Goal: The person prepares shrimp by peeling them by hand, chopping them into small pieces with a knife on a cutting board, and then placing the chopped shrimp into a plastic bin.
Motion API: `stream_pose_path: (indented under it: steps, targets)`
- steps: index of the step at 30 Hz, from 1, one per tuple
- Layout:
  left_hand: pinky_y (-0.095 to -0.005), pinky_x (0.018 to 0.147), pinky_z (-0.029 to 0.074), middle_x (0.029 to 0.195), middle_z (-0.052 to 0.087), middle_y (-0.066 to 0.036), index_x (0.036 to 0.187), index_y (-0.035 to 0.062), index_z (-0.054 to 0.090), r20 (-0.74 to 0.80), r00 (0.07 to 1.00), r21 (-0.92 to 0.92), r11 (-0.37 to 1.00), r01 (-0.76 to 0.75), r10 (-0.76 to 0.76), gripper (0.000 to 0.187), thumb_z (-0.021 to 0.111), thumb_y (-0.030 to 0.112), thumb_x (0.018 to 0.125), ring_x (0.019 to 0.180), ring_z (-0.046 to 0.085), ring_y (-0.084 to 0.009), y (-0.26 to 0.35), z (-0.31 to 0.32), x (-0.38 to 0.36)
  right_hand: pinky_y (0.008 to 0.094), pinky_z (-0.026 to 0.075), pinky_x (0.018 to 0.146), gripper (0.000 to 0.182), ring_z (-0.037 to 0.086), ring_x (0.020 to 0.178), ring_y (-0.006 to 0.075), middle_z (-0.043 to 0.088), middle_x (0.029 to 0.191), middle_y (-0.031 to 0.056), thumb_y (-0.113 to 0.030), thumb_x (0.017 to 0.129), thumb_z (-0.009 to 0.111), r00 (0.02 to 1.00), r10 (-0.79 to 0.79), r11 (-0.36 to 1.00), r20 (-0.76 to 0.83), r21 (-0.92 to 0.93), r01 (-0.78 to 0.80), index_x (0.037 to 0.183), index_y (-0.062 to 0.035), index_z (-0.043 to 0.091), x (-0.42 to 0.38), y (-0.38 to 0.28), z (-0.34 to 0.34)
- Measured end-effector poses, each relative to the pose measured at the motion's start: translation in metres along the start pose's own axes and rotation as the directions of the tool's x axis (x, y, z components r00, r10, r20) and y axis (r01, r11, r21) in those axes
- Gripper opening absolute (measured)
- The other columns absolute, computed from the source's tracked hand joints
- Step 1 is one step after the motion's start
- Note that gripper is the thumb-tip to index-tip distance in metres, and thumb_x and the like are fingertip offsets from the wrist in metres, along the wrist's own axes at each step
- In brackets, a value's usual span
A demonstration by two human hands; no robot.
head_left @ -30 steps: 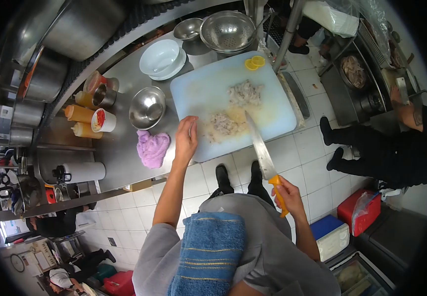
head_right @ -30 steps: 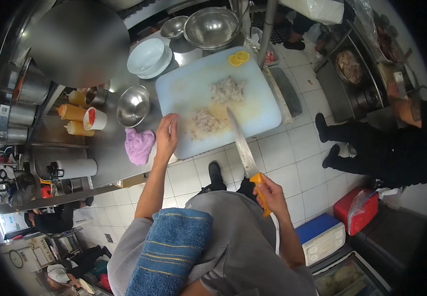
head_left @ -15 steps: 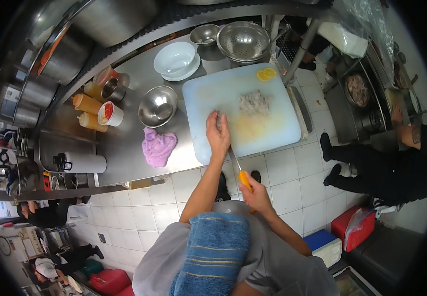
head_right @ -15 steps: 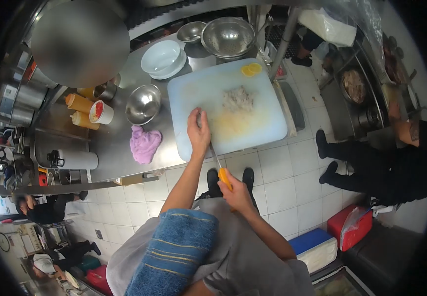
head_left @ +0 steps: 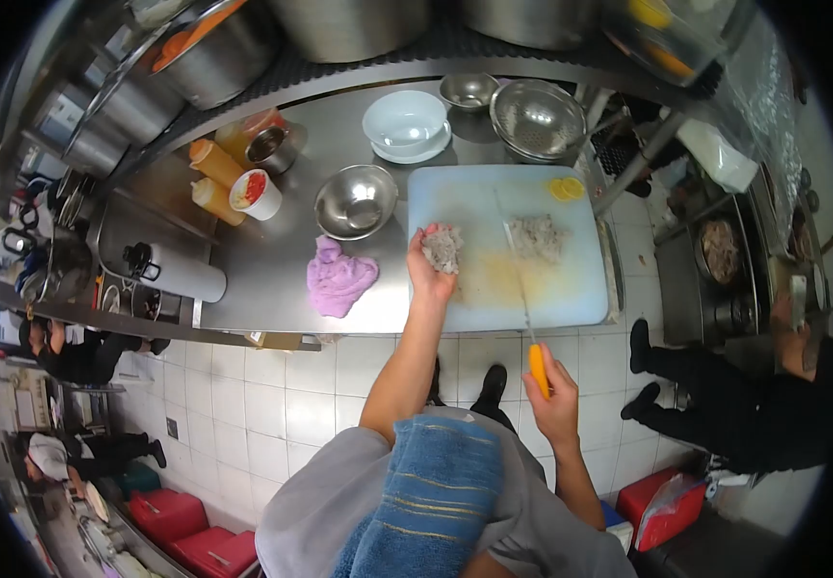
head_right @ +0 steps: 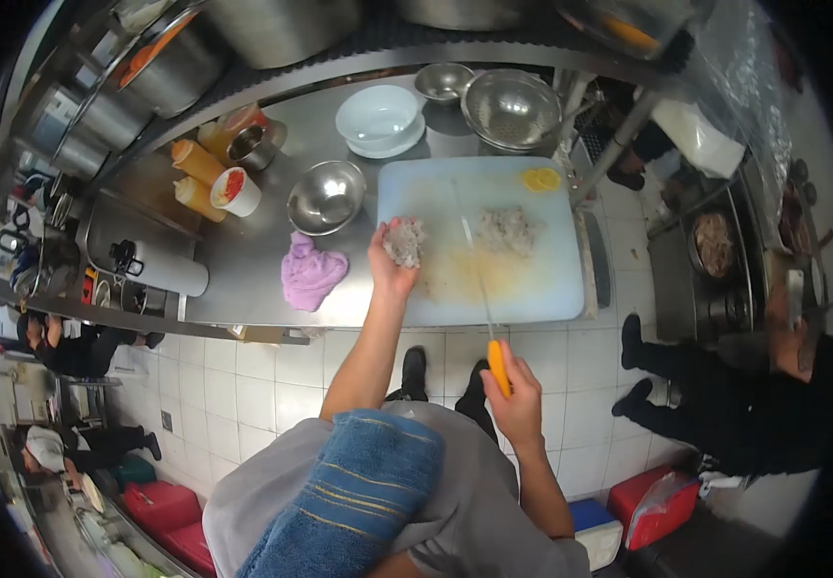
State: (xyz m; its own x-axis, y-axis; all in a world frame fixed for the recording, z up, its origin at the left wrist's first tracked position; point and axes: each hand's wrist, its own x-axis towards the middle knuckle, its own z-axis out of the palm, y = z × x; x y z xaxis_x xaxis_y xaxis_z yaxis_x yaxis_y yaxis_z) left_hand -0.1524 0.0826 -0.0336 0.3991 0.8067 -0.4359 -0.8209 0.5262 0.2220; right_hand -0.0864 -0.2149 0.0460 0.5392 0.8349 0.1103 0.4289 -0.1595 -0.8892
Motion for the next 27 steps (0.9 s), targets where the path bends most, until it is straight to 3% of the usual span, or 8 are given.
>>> stream_pose_path:
  steps: [3, 5, 7, 10, 16, 19, 21, 27]
  targets:
    - [-0.0406, 0.096, 0.052, 0.106, 0.067, -0.010, 0.108, 0.0057, 0.060, 0.273, 0.952, 0.104, 0.979, -0.176, 0.142, 0.028, 0.045, 0.029, 0.104, 0.104, 0.064, -0.0272, 0.052, 0.019, 0.027, 0.0225, 0.043, 0.055, 0.054, 0.053, 0.063, 0.0075, 0.060, 0.089, 0.0051, 0.000, 0.090, 0.066, 0.996, 0.090, 0.996, -0.003, 0.027, -0.090, 0.142, -0.0005, 0.052, -0.012, 0.022, -0.008]
    - [-0.0363, 0.088, 0.052, 0.095, 0.068, -0.007, 0.102, 0.0057, 0.065, 0.216, 0.921, 0.293, 0.878, -0.379, 0.326, 0.030, 0.051, 0.032, 0.103, 0.096, 0.065, -0.0238, 0.086, 0.057, 0.028, 0.0218, 0.042, 0.052, 0.055, 0.051, 0.060, 0.0060, 0.060, 0.088, 0.0041, 0.000, 0.090, 0.066, 0.983, 0.184, 0.977, 0.023, 0.109, -0.185, 0.143, -0.0007, 0.051, -0.019, 0.029, -0.009]
    - [-0.0324, 0.081, 0.051, 0.088, 0.071, -0.007, 0.094, 0.0038, 0.071, 0.374, 0.676, 0.759, 0.209, -0.616, 0.635, 0.038, 0.052, 0.036, 0.102, 0.091, 0.067, -0.0207, 0.123, 0.043, 0.077, 0.0228, 0.045, 0.057, 0.055, 0.055, 0.065, 0.0074, 0.063, 0.091, 0.0054, -0.002, 0.090, 0.068, 0.950, 0.302, 0.928, 0.083, 0.201, -0.313, 0.142, 0.0001, 0.051, -0.023, 0.018, -0.013]
    - [-0.0298, 0.078, 0.049, 0.086, 0.072, -0.006, 0.096, 0.0012, 0.074, 0.343, 0.809, 0.934, -0.269, -0.237, 0.478, 0.041, 0.054, 0.037, 0.101, 0.088, 0.065, -0.0131, 0.154, 0.033, 0.102, 0.0215, 0.045, 0.055, 0.055, 0.055, 0.064, 0.0062, 0.064, 0.091, 0.0043, -0.002, 0.091, 0.067, 0.900, 0.402, 0.854, 0.167, 0.286, -0.434, 0.143, -0.0009, 0.050, -0.030, 0.017, -0.014]
    - [-0.0264, 0.080, 0.049, 0.093, 0.073, -0.005, 0.106, 0.0009, 0.073, 0.559, 0.755, 0.820, -0.092, -0.565, 0.343, 0.027, 0.062, 0.024, 0.098, 0.086, 0.062, -0.0106, 0.171, 0.051, 0.085, 0.0206, 0.044, 0.049, 0.053, 0.053, 0.059, 0.0060, 0.062, 0.089, 0.0034, -0.005, 0.098, 0.057, 0.860, 0.427, 0.773, 0.280, 0.380, -0.508, 0.149, -0.0031, 0.043, -0.035, 0.035, -0.020]
    - [-0.0282, 0.081, 0.051, 0.097, 0.074, -0.008, 0.106, 0.0005, 0.073, 0.597, 0.801, 0.795, -0.173, -0.581, 0.054, 0.020, 0.066, 0.015, 0.095, 0.086, 0.065, -0.0124, 0.130, 0.045, 0.044, 0.0210, 0.044, 0.048, 0.051, 0.052, 0.057, 0.0063, 0.062, 0.092, 0.0055, -0.008, 0.101, 0.050, 0.849, 0.420, 0.772, 0.322, 0.366, -0.520, 0.151, -0.0038, 0.040, -0.039, 0.046, -0.025]
    - [-0.0321, 0.082, 0.053, 0.099, 0.073, -0.017, 0.104, 0.0000, 0.071, 0.554, 0.797, 0.691, -0.402, -0.601, -0.239, 0.018, 0.064, 0.013, 0.094, 0.084, 0.070, -0.0256, 0.100, 0.033, 0.018, 0.0212, 0.044, 0.048, 0.050, 0.051, 0.057, 0.0061, 0.061, 0.092, 0.0058, -0.008, 0.102, 0.049, 0.838, 0.438, 0.752, 0.326, 0.378, -0.541, 0.151, -0.0044, 0.039, -0.041, 0.050, -0.029]
    - [-0.0412, 0.083, 0.054, 0.104, 0.068, -0.019, 0.107, -0.0020, 0.070, 0.561, 0.696, 0.518, -0.465, -0.718, -0.449, 0.020, 0.066, 0.010, 0.091, 0.094, 0.067, -0.0363, 0.050, -0.008, -0.029, 0.0206, 0.039, 0.043, 0.051, 0.047, 0.050, 0.0050, 0.058, 0.082, 0.0044, -0.009, 0.103, 0.048, 0.787, 0.528, 0.683, 0.318, 0.392, -0.617, 0.154, -0.0081, 0.037, -0.057, 0.047, -0.039]
